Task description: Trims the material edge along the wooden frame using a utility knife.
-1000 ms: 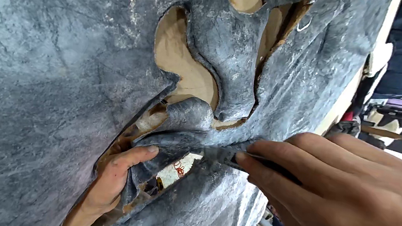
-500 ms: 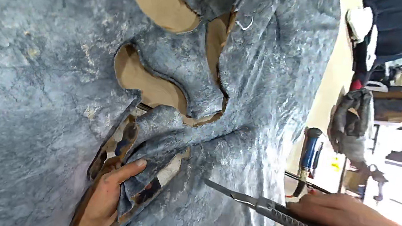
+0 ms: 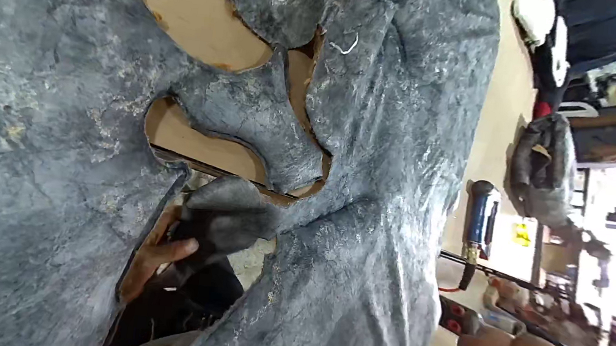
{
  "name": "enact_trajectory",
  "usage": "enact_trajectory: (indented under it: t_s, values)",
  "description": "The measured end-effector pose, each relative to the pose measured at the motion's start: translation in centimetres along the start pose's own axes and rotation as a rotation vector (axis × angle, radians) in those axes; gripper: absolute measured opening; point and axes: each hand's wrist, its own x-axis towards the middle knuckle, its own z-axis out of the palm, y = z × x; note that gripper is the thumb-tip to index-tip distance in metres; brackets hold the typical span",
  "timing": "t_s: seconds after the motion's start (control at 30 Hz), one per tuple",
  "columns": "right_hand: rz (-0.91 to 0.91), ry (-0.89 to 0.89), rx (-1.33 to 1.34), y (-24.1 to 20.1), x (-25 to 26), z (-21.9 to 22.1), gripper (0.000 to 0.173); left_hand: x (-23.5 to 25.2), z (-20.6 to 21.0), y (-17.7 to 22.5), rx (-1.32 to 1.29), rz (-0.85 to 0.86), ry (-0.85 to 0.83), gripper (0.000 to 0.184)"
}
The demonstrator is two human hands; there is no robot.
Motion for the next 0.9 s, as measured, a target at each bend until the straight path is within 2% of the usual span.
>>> enact_trajectory:
  t_s: [0.1, 0.17, 0.27, 0.37, 0.43, 0.53, 0.57, 0.6, 0.67, 0.73, 0.8, 0.9]
  values:
    - [-0.150, 0.165, 0.254, 0.8, -0.6, 1.6, 0.025, 2.0, 0.3, 0.6, 0.218, 0.140, -0.033, 0.066]
    - [-0.187, 0.302, 0.330, 0.6, 0.2, 3.0, 0.026, 3.1, 1.1, 0.5, 0.385, 0.241, -0.027, 0.079]
    - [-0.105, 0.389, 0.345, -0.1, 2.5, 4.2, 0.027, 4.8, 2.3, -0.3, 0.296, 0.271, -0.072, 0.088]
    - [-0.066, 0.344, 0.186, -0.1, 4.1, 4.1, 0.028, 5.9, 4.2, -0.9, 0.000, 0.199, -0.224, 0.081]
    - [-0.101, 0.308, 0.123, 0.0, 4.8, 3.7, 0.024, 6.3, 5.2, -1.0, -0.073, 0.102, -0.349, 0.075]
    - [-0.137, 0.345, 0.133, -0.5, 5.7, 3.6, 0.015, 6.3, 6.1, -0.5, 0.089, 0.058, -0.414, 0.033]
    - [-0.125, 0.371, 0.145, -1.1, 6.0, 3.9, 0.018, 6.2, 6.1, -0.3, 0.131, 0.070, -0.412, 0.023]
    - [-0.104, 0.390, 0.129, -1.7, 6.2, 4.2, 0.022, 6.0, 6.0, 0.0, 0.113, 0.062, -0.414, 0.020]
    - [-0.085, 0.414, 0.140, -2.1, 6.7, 4.5, 0.029, 5.4, 6.2, 1.2, -0.013, -0.073, -0.361, 0.018]
    - [-0.059, 0.371, 0.217, -1.5, 6.5, 4.1, 0.031, 5.0, 7.0, 1.9, -0.134, -0.170, -0.327, 0.016]
    - [-0.055, 0.335, 0.243, -0.6, 6.6, 4.2, 0.033, 4.6, 7.2, 1.9, -0.162, -0.159, -0.332, 0.014]
    - [-0.095, 0.327, 0.012, -0.1, 7.7, 5.9, 0.031, 5.0, 6.9, 2.0, 0.029, -0.004, -0.373, 0.017]
